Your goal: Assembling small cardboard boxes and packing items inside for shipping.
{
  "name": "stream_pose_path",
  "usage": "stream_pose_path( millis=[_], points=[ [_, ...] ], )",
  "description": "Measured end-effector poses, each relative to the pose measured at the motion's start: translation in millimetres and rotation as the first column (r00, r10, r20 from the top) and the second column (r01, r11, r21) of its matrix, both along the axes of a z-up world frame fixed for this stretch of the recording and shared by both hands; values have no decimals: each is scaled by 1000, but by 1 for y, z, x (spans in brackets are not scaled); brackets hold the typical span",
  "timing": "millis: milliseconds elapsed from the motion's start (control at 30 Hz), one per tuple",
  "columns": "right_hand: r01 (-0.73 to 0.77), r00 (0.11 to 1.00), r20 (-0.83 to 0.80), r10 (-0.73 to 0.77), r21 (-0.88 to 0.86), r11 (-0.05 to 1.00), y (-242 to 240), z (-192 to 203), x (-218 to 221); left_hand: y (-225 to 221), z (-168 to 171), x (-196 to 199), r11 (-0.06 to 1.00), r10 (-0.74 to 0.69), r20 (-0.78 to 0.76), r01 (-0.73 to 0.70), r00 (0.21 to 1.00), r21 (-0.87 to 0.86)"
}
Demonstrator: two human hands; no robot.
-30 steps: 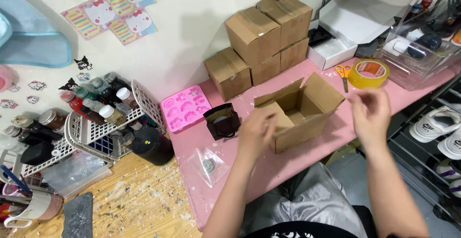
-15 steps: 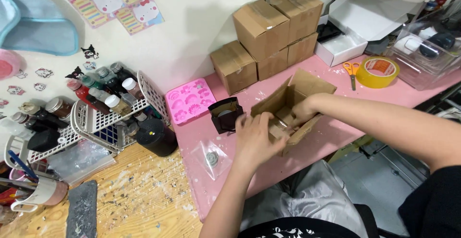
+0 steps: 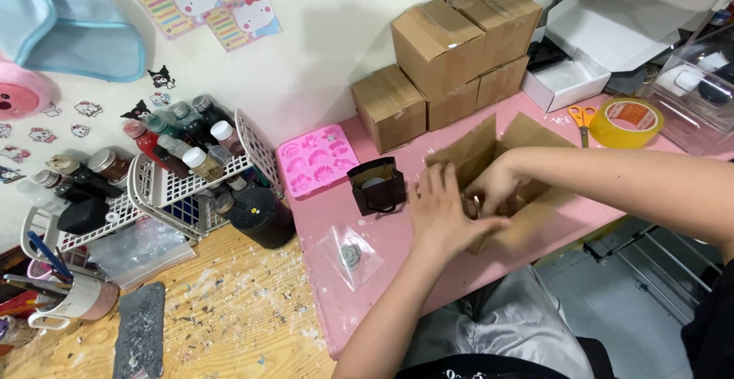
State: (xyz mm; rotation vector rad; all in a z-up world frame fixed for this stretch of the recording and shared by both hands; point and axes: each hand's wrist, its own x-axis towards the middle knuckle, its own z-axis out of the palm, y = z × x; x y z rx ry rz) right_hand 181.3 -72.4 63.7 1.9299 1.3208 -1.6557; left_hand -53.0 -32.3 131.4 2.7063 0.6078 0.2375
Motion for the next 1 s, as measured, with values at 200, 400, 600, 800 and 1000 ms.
stream_pose_path(
  millis=[200, 400, 600, 800, 1000],
  points=[
    [236, 909, 326, -261, 113, 965, 10, 19, -3, 1, -46, 24, 998, -63, -5, 63, 998, 24],
    [-69, 958, 286, -26, 318, 945, 25, -163, 81, 7, -50, 25, 997, -82, 4, 82, 997, 8],
    [388, 904, 96, -416, 220, 895, -1, -73, 30, 11, -52, 25, 996, -81, 51, 83, 995, -26],
    [494, 840, 94, -534, 271, 826, 0, -106, 34, 14, -54, 22, 995, -85, 75, 89, 994, -49],
    [256, 900, 282, -333, 276, 926, -2, -94, 32, 18, -53, 23, 996, -75, 39, 77, 996, -43]
  ],
)
